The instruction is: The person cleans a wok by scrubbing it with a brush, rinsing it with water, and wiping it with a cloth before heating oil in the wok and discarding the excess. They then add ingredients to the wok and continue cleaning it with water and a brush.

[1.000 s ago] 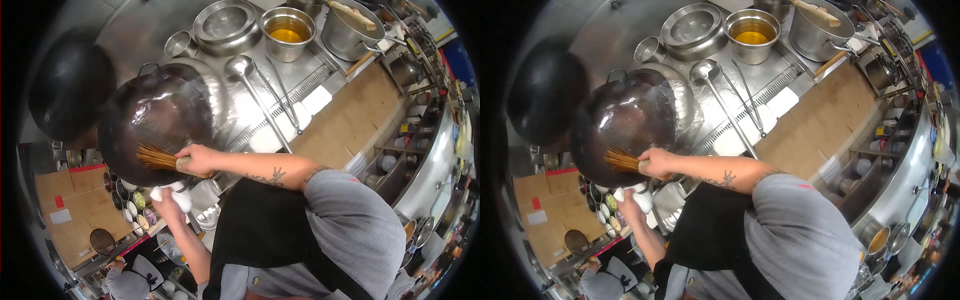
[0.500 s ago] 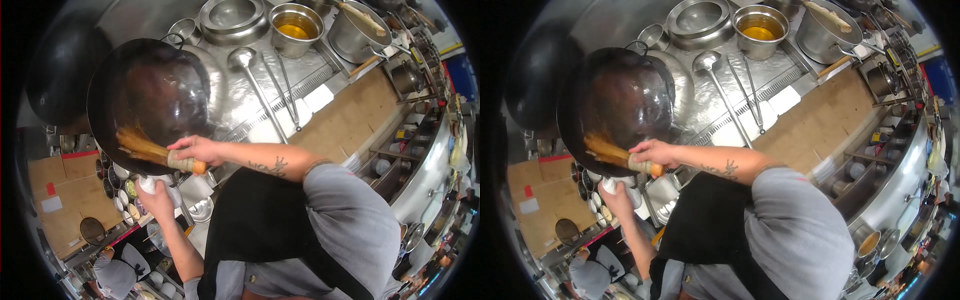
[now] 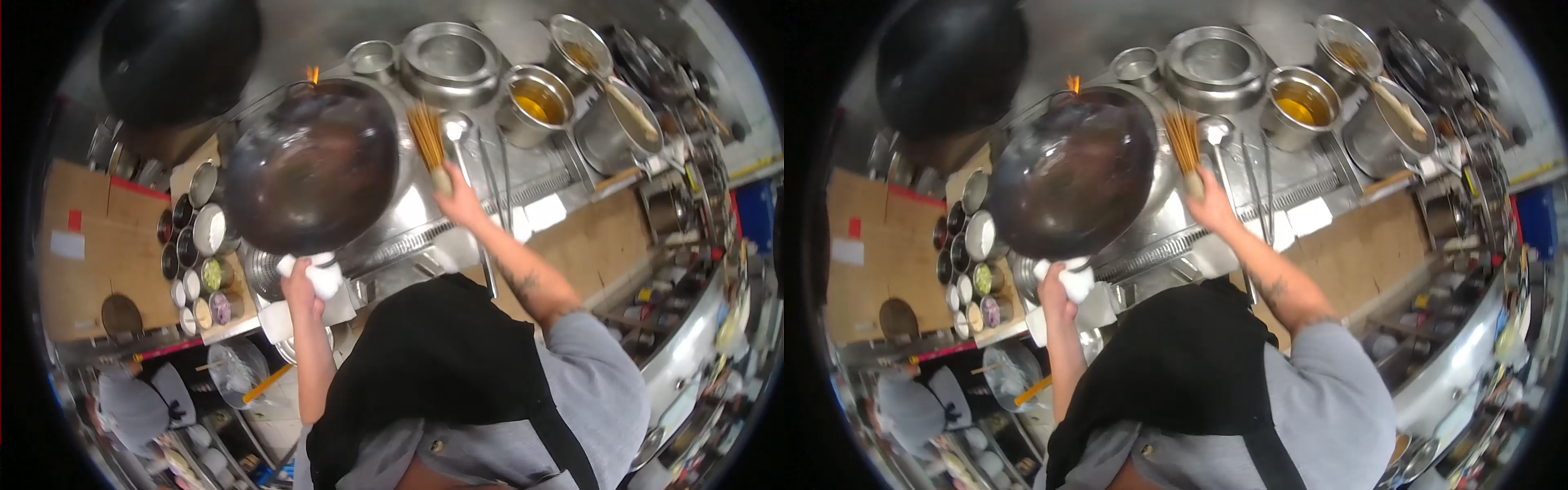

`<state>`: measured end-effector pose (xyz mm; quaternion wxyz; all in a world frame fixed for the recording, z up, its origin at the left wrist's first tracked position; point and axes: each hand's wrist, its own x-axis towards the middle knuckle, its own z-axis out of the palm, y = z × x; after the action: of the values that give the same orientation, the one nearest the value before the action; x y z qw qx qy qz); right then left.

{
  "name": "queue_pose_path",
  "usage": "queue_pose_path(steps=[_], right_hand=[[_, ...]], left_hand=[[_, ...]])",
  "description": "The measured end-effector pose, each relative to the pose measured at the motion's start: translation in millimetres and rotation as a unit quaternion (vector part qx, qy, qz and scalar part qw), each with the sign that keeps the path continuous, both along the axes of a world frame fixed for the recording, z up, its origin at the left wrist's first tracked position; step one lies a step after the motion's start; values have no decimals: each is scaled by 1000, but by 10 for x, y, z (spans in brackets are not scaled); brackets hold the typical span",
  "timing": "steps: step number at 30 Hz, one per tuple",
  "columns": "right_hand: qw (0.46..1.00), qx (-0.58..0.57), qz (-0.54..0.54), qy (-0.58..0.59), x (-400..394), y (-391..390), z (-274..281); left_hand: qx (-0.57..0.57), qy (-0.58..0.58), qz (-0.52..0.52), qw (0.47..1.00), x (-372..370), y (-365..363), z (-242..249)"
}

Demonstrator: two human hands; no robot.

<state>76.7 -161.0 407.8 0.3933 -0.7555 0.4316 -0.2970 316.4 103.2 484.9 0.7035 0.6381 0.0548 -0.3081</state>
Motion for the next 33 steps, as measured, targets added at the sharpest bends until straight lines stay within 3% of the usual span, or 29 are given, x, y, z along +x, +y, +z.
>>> queue_pose_path(steps=[1,3,5,8,11,14,17,20,23,26,29,30,32,33], right_hand=[[993,75,6,94,-71,234,-14],[979,135,-7,154,-150,534,-252],[976,75,-28,201,-259,630,-745],[971,-11,-2,237,-488,599,-785],[954,2,-19,300,-749,741,-305],[930,49,-44,363,-1038,921,-570],[947,101,-80,295,-1208,976,-897],[946,89,-183,253,-1180,1009,-696],[973,123,-152,119,-1250,947,-530],[990,-25,-135,39,-1106,364,-410],[985,-16,-171,-11,-694,-751,83],[984,-58,-169,-28,-503,-1028,506],[963,-198,-183,-11,-186,-1687,1028],[962,-170,-210,30,-40,-2135,1162]], left_hand=[[-30,39,-1,999,66,-44,-99],[-82,112,-21,990,109,-185,-73],[-91,104,-15,990,93,-400,-218],[-97,137,-12,986,182,-710,-377],[-95,120,-2,988,205,-896,-601],[-99,123,-13,987,162,-931,-565],[-107,161,-31,981,101,-817,-420],[-107,191,-44,975,47,-612,-441],[-138,221,-94,961,5,-393,-692],[-79,267,-199,940,-162,-179,-680],[2,101,-319,942,-392,-86,-938],[12,38,-353,935,-457,-57,-988],[40,12,-400,916,-513,-32,-1213],[49,8,-415,909,-539,-27,-1336]])
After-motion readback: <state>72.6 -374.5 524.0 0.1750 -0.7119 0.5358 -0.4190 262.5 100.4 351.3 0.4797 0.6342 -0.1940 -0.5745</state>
